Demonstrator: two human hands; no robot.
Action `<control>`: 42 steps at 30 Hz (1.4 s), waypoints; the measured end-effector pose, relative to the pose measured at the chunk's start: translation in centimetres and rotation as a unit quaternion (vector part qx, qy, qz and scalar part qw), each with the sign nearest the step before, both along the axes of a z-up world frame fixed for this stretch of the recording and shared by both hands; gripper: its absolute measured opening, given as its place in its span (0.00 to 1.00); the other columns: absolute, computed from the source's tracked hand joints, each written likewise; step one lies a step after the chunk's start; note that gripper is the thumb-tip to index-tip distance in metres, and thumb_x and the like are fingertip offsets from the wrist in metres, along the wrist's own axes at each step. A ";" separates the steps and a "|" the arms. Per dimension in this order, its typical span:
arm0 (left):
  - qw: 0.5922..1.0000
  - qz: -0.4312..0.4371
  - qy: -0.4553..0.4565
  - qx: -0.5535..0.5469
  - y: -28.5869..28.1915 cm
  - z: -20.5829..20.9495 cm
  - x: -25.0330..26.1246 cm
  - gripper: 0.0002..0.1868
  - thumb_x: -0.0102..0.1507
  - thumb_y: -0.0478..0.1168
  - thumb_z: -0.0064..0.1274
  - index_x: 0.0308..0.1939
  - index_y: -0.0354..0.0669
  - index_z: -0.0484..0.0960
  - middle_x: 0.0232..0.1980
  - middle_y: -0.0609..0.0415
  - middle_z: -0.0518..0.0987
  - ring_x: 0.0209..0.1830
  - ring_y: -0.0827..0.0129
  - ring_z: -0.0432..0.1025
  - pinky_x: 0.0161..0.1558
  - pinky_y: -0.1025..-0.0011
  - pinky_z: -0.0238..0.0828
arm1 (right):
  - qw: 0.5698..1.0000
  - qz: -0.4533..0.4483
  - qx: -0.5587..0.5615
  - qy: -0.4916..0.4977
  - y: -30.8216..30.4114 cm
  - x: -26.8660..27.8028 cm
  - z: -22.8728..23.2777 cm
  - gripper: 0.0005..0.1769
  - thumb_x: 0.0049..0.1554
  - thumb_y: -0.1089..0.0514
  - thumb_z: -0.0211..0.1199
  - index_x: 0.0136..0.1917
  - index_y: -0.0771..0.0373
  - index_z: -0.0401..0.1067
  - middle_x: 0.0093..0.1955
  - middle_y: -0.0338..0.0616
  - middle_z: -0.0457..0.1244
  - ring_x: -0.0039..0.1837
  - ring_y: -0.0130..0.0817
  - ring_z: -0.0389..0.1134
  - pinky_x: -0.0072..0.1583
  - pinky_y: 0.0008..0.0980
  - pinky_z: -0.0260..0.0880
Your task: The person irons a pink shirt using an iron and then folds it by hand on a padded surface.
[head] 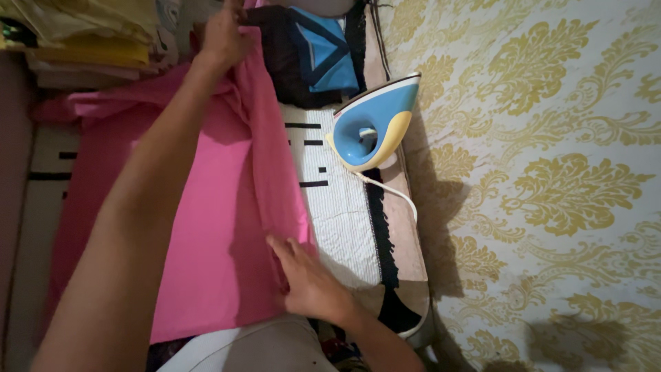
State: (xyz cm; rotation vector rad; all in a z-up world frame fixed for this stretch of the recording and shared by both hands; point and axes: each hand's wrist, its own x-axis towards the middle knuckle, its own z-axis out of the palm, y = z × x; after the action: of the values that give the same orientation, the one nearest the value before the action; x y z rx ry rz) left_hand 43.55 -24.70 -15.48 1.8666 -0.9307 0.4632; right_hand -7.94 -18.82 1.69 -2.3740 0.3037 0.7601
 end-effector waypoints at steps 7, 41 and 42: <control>0.993 0.021 -0.097 0.067 6.6 5.3 -10.9 0.30 0.64 0.28 0.56 0.70 0.36 0.67 0.65 0.32 0.66 0.66 0.34 0.61 0.61 0.43 0.66 | 0.977 -0.137 -0.053 -0.152 -5.1 0.5 -1.8 0.39 0.58 0.50 0.61 0.81 0.51 0.57 0.65 0.44 0.64 0.62 0.41 0.68 0.67 0.45 0.72; 0.888 -0.308 -0.041 0.340 19.4 8.3 -45.6 0.12 0.61 0.43 0.59 0.44 0.40 0.82 0.44 0.49 0.79 0.41 0.62 0.73 0.41 0.60 0.73 | 0.981 -0.109 0.042 -0.153 -8.3 -3.0 -3.1 0.31 0.49 0.57 0.75 0.60 0.62 0.62 0.35 0.43 0.71 0.36 0.32 0.74 0.41 0.31 0.72; 0.882 -0.308 -0.053 0.354 19.7 8.2 -45.6 0.10 0.65 0.43 0.57 0.43 0.40 0.82 0.44 0.50 0.79 0.41 0.62 0.72 0.43 0.61 0.73 | 0.982 -0.116 0.040 -0.140 -8.2 -3.0 -3.0 0.32 0.48 0.57 0.76 0.60 0.62 0.62 0.35 0.44 0.71 0.36 0.32 0.74 0.40 0.31 0.72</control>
State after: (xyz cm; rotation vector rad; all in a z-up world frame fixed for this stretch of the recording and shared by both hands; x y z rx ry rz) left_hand -2.05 -5.05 -7.25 2.0155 -1.8671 -0.2116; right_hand -10.94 -27.02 -1.34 -2.2805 0.4130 0.3185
